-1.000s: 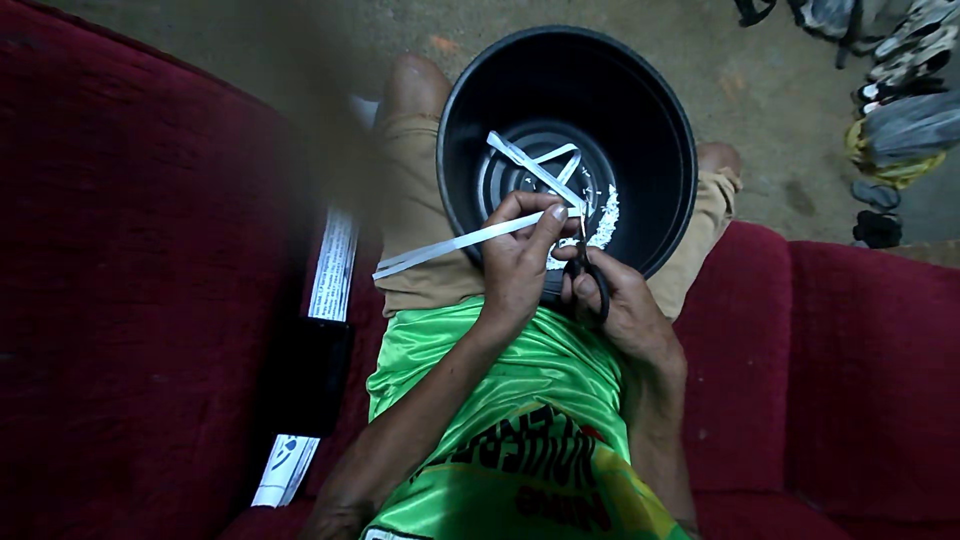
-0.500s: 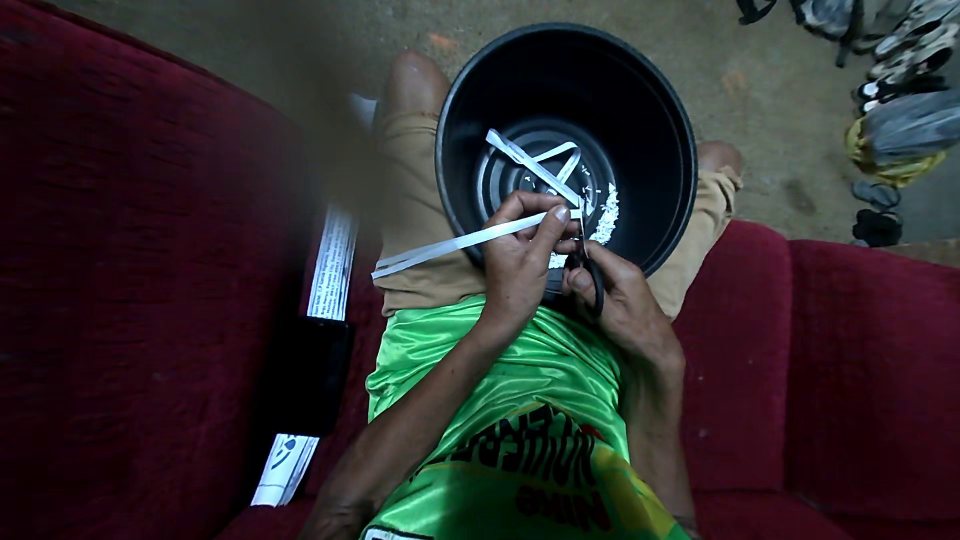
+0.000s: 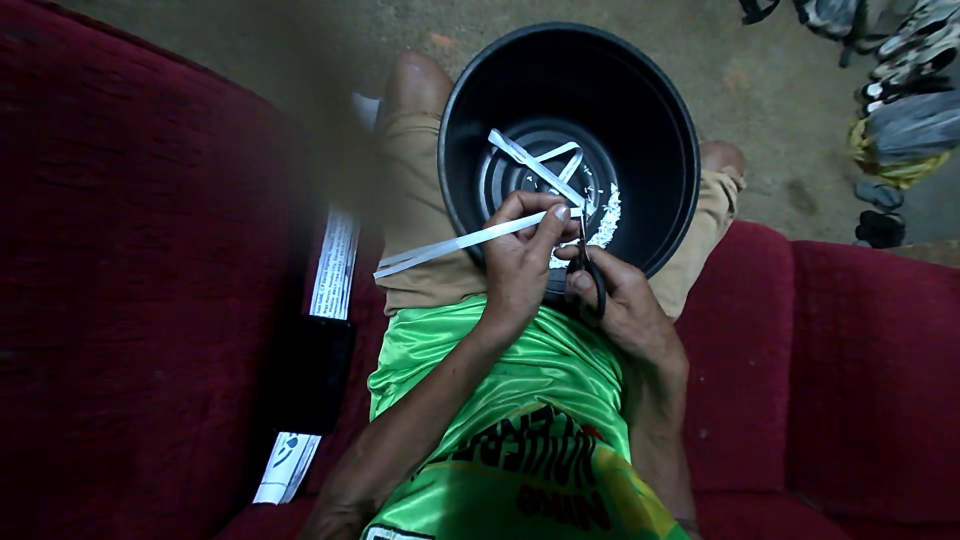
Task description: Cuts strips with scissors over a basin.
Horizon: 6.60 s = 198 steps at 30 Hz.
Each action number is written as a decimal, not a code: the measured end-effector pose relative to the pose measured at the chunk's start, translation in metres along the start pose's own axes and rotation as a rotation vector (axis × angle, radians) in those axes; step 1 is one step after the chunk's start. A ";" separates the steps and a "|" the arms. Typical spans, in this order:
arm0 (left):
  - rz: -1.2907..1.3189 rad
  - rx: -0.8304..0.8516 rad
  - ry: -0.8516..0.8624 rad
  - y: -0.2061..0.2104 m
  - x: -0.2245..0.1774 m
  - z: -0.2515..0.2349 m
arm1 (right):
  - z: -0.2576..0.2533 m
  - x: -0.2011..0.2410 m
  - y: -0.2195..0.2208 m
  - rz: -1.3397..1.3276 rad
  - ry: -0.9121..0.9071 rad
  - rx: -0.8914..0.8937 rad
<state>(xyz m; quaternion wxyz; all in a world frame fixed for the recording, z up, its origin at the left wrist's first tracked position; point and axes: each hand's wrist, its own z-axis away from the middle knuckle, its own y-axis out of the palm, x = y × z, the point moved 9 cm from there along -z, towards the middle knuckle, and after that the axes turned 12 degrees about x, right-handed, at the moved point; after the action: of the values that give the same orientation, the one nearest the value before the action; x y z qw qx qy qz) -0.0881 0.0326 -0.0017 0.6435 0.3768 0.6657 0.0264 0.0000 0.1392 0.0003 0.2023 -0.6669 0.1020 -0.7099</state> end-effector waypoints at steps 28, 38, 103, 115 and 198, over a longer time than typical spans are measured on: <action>-0.055 0.006 -0.016 0.003 -0.003 0.002 | -0.001 0.003 0.001 0.023 -0.015 0.018; -0.033 0.014 -0.001 0.004 0.000 0.000 | -0.004 0.003 -0.001 0.031 -0.024 -0.005; -0.081 0.010 -0.073 0.001 0.002 0.007 | -0.003 0.002 -0.002 0.003 -0.038 -0.034; -0.001 -0.018 -0.019 -0.001 0.003 0.001 | -0.002 0.000 0.001 0.032 -0.009 0.024; -0.056 -0.019 -0.028 0.002 0.002 0.005 | 0.000 0.000 0.004 -0.005 0.001 0.030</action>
<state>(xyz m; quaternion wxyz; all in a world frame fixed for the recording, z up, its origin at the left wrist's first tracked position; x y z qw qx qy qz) -0.0823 0.0330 -0.0027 0.6567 0.3522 0.6668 0.0095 0.0008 0.1361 -0.0016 0.2108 -0.6637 0.0898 -0.7120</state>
